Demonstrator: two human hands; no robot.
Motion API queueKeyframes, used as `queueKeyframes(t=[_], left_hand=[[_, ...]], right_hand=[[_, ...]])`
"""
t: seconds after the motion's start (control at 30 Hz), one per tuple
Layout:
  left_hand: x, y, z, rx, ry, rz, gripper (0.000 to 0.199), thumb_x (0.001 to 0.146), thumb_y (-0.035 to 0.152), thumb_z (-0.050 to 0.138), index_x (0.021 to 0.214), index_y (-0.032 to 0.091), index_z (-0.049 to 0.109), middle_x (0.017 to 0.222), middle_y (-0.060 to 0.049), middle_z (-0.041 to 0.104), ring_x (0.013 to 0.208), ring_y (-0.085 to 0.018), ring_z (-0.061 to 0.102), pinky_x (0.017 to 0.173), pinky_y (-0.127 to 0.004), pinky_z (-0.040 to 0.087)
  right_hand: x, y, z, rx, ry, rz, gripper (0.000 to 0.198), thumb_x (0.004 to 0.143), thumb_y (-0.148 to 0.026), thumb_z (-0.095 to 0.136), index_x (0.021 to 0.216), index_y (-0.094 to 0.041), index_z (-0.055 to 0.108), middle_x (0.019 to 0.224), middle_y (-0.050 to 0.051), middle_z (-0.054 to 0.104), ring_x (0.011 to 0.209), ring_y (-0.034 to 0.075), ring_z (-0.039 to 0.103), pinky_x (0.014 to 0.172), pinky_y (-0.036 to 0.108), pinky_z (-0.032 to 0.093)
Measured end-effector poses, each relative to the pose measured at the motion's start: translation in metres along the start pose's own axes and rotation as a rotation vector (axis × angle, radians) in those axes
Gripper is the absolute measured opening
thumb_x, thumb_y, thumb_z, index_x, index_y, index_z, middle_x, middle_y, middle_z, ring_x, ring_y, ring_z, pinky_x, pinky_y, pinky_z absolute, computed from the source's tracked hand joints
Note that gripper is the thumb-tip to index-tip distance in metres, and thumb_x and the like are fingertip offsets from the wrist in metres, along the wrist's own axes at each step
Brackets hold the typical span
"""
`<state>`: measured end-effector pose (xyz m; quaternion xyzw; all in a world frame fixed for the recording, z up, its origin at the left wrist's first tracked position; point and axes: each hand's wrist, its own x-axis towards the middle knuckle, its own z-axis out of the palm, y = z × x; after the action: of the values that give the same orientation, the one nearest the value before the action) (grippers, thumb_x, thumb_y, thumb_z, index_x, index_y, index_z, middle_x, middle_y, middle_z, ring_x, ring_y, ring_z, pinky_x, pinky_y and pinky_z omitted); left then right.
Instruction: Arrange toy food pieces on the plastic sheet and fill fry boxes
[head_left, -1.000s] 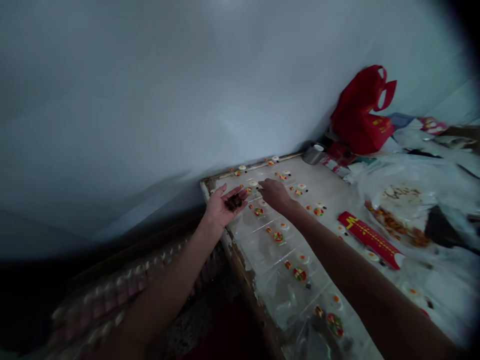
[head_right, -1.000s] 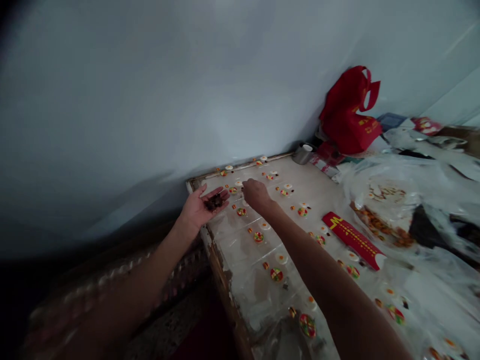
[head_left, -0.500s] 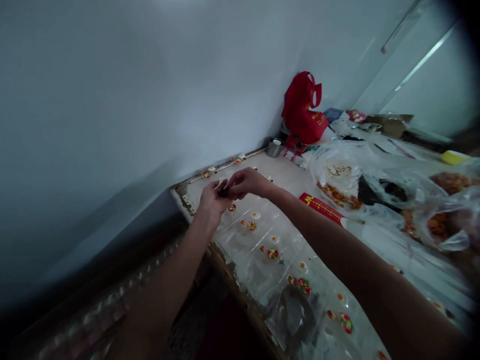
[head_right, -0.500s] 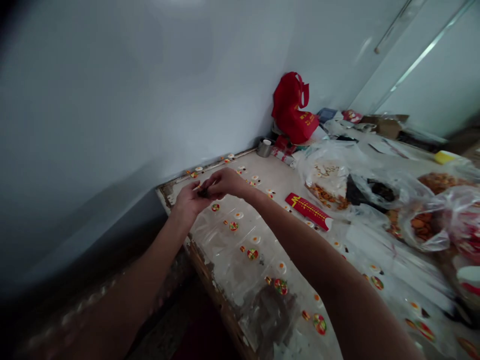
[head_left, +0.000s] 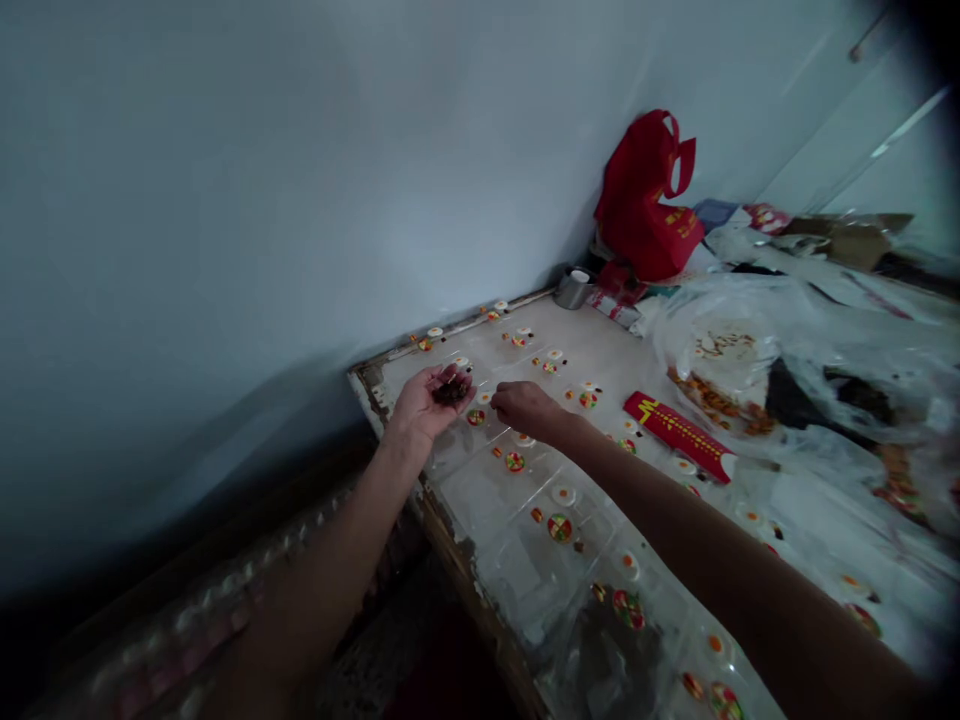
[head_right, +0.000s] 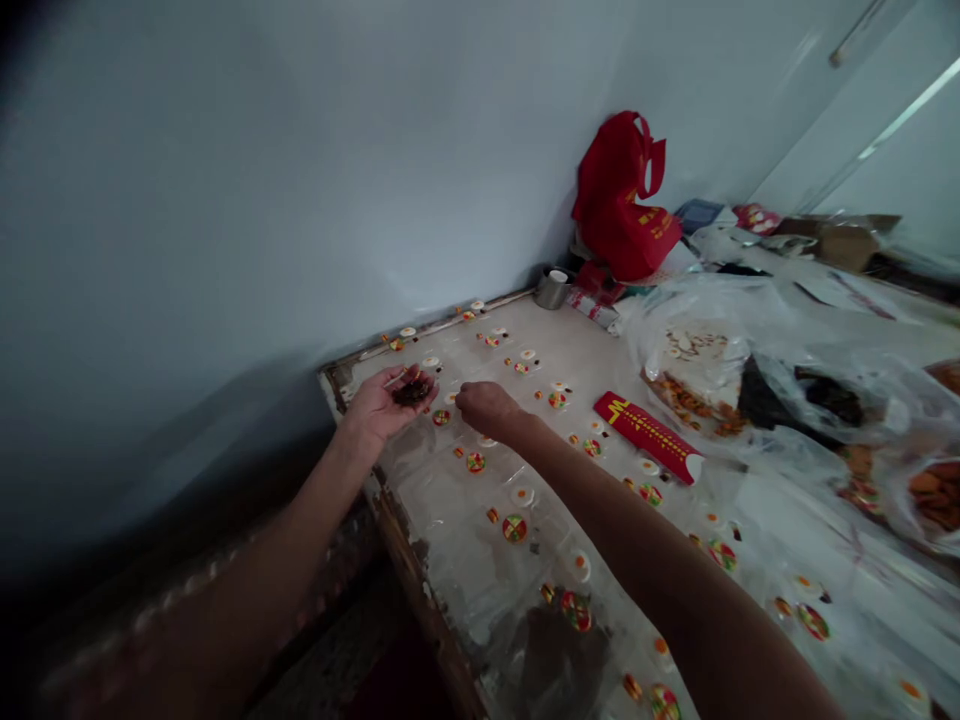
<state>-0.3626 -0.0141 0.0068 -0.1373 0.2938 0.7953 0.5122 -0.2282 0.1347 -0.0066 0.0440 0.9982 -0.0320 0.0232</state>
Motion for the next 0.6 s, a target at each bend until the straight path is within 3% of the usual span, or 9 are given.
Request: queueKeyframes(t=[0.1, 0.2, 0.3, 0.4, 0.5, 0.6], left_hand=[[0.005, -0.001, -0.003, 0.016, 0.024, 0.033, 0.015, 0.085, 0.012, 0.049, 0.08, 0.012, 0.064, 0.07, -0.009, 0.068, 0.068, -0.02, 0.068, 0.076, -0.04, 0.059], [0.007, -0.001, -0.009, 0.014, 0.017, 0.053, 0.015, 0.085, 0.012, 0.05, 0.081, 0.013, 0.064, 0.071, -0.008, 0.069, 0.069, -0.02, 0.069, 0.08, -0.041, 0.059], [0.003, -0.003, -0.013, 0.004, -0.022, 0.03, 0.014, 0.086, 0.017, 0.052, 0.088, 0.013, 0.066, 0.077, -0.01, 0.071, 0.076, -0.022, 0.071, 0.085, -0.044, 0.058], [-0.005, -0.007, -0.013, -0.006, -0.082, 0.024, 0.02, 0.086, 0.024, 0.056, 0.095, 0.011, 0.068, 0.09, -0.015, 0.073, 0.089, -0.026, 0.072, 0.09, -0.046, 0.056], [-0.012, -0.014, -0.01, -0.014, -0.154, 0.019, 0.026, 0.086, 0.028, 0.057, 0.102, 0.01, 0.068, 0.1, -0.017, 0.073, 0.099, -0.028, 0.07, 0.093, -0.048, 0.055], [-0.015, -0.024, -0.005, 0.009, -0.166, 0.005, 0.029, 0.088, 0.029, 0.056, 0.105, 0.009, 0.069, 0.099, -0.017, 0.073, 0.096, -0.027, 0.071, 0.09, -0.047, 0.056]], right_hand=[[-0.003, -0.013, -0.001, 0.034, -0.019, 0.13, 0.022, 0.091, -0.014, 0.054, 0.094, -0.011, 0.076, 0.101, 0.016, 0.071, 0.095, 0.023, 0.066, 0.082, 0.029, 0.043], [0.001, -0.013, 0.001, 0.118, 0.022, 0.298, 0.021, 0.093, -0.019, 0.056, 0.095, -0.013, 0.076, 0.098, 0.012, 0.072, 0.092, 0.022, 0.066, 0.079, 0.028, 0.043], [0.012, 0.001, 0.004, 0.189, 0.046, 0.429, 0.014, 0.086, -0.027, 0.07, 0.093, -0.016, 0.076, 0.09, 0.006, 0.073, 0.083, 0.018, 0.066, 0.068, 0.024, 0.042], [0.017, 0.017, 0.003, 0.259, 0.043, 0.53, 0.026, 0.074, -0.039, 0.083, 0.081, -0.016, 0.074, 0.077, 0.003, 0.071, 0.07, 0.016, 0.063, 0.057, 0.023, 0.038], [0.009, 0.017, -0.005, 0.493, 0.165, 0.51, 0.032, 0.074, -0.045, 0.082, 0.077, -0.015, 0.072, 0.063, 0.0, 0.065, 0.059, 0.013, 0.056, 0.052, 0.023, 0.035], [-0.009, 0.001, -0.02, 0.667, 0.374, 0.291, 0.024, 0.086, -0.04, 0.071, 0.09, -0.016, 0.075, 0.066, -0.001, 0.065, 0.059, 0.012, 0.054, 0.055, 0.022, 0.037]])
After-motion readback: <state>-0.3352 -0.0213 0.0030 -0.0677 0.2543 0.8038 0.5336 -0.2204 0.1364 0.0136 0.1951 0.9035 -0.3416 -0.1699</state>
